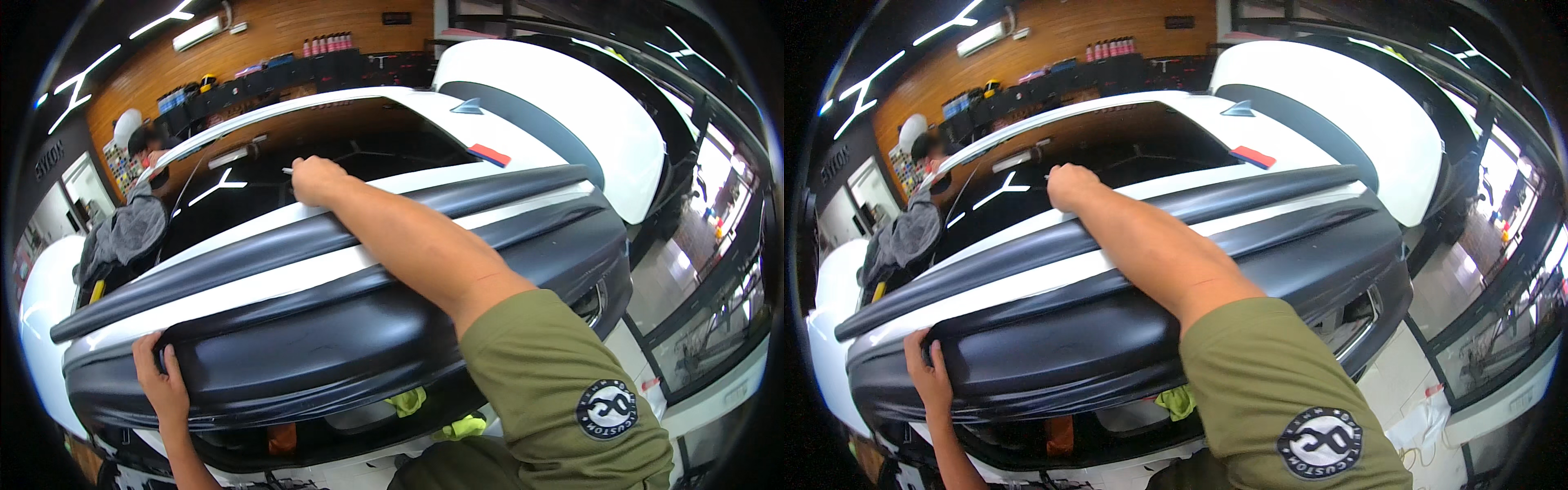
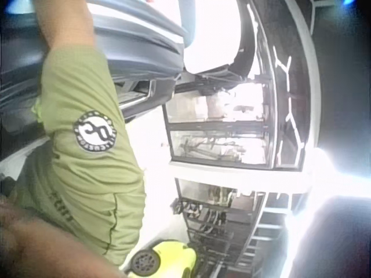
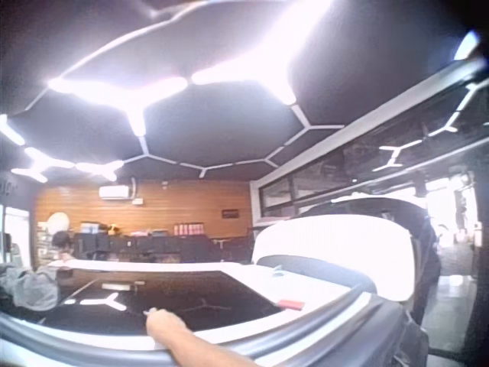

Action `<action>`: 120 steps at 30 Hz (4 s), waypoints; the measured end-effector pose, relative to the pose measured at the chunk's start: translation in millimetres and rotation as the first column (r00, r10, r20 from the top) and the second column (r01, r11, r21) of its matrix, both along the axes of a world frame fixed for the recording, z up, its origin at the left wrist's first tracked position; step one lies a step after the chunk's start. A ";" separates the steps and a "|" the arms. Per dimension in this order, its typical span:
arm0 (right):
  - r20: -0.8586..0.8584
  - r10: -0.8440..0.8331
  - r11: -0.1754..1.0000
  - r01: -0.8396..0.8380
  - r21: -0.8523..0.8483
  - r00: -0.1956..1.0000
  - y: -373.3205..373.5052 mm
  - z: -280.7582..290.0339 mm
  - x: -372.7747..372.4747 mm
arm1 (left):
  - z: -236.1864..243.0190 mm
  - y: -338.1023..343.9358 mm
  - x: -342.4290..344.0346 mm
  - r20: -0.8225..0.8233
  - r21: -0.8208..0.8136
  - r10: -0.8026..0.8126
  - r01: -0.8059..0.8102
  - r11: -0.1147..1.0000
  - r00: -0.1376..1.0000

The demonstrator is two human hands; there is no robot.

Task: The person applies a black protective film to the roof rails of a white car. They use a red squeegee to smooth the film and a knife to trim the edges, working along the length of the rails.

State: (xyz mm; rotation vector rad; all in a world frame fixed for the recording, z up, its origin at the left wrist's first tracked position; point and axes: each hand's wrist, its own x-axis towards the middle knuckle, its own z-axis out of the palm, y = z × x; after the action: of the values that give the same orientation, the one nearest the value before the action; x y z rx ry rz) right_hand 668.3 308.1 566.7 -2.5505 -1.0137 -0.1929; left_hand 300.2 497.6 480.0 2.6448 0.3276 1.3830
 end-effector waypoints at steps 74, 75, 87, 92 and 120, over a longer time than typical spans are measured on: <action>0.403 0.726 0.680 -0.671 -0.296 0.558 149.6 0.4 -259.2 | -5.2 36.2 -168.9 -0.891 -0.271 -0.144 -0.251 0.929 0.431; 0.363 0.732 0.679 -0.667 -0.308 0.577 145.0 14.5 -251.6 | -6.0 35.2 -166.3 -0.887 -0.273 -0.146 -0.242 0.931 0.438; 0.093 -0.132 0.989 0.124 0.086 0.987 -19.4 1.6 157.3 | -17.4 51.8 -156.2 -0.774 -0.339 -0.126 -0.238 0.910 0.620; 0.433 0.134 0.991 -0.126 -0.047 0.892 -6.8 16.7 67.8 | -18.9 48.8 -162.9 -0.887 -0.253 -0.119 -0.254 0.934 0.447; 0.396 0.899 0.348 -0.851 -0.394 0.185 425.4 19.9 -363.0 | -29.6 13.3 -135.7 -0.913 -0.406 -0.396 -0.136 0.904 0.092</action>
State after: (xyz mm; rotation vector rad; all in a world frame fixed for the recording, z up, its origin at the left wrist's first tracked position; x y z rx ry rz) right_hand 305.4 733.5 586.5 -1.4706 -2.6094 -0.5805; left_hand 164.5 510.9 450.4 2.6024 0.3792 -0.8065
